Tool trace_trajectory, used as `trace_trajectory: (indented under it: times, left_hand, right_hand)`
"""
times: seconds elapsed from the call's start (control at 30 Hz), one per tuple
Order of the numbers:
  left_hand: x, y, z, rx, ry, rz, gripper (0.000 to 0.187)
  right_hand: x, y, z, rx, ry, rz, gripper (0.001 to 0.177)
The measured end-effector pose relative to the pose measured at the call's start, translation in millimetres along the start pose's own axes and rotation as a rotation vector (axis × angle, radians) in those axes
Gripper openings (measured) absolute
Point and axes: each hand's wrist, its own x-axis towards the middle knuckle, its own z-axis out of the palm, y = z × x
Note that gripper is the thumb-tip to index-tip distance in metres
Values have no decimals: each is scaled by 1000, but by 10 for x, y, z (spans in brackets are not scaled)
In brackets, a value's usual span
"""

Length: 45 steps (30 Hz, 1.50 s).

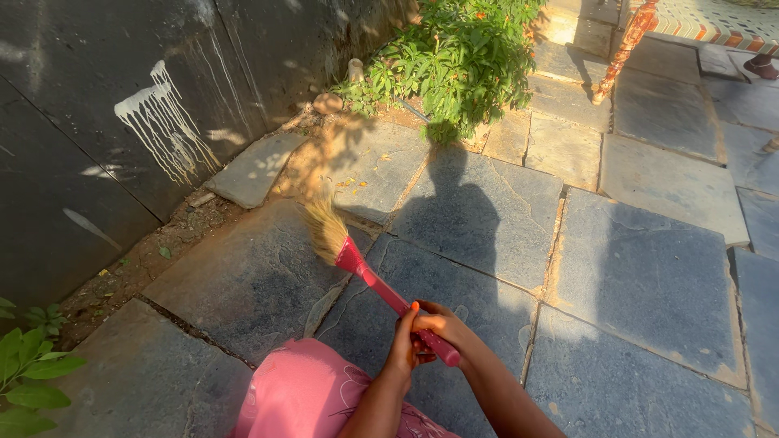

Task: The person sweeps the outdoor stone floor using a broom with a red handle.

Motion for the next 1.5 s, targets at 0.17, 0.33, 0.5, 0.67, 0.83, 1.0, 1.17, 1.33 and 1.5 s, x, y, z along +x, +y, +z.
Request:
trace_trajectory:
  times: [0.17,0.33,0.5,0.67,0.83,1.0,1.17,1.33,1.5]
  left_hand:
    - [-17,65,78,-264,-21,30,71]
    - [-101,137,185,-261,31,54,79]
    - [-92,144,234,-315,97,89,79]
    - [17,69,285,-409,174,89,79]
    - [106,60,340,-443,127,156,75]
    - [195,17,354,-615,-56,180,71]
    - [192,-7,383,-674,-98,158,71]
    - [-33,124,466,-626,46,219,70]
    - [-78,200,410,-648,134,205,74]
  right_hand:
    - [35,-128,124,-214,72,-90,63]
    - [-11,-267,158,-266,5,-169,67]
    - [-16,-320,151,-289,-39,-113,65]
    - [19,-340,116,-357,9,-66,70]
    - [91,-270,78,-340,101,-77,73]
    - [77,-266,95,-390,187,-133,77]
    - [-84,-395,163,-422,188,-155,77]
    - [-107,-447,206,-476,137,-109,77]
    - [126,-286,180,-496,81,-134,73]
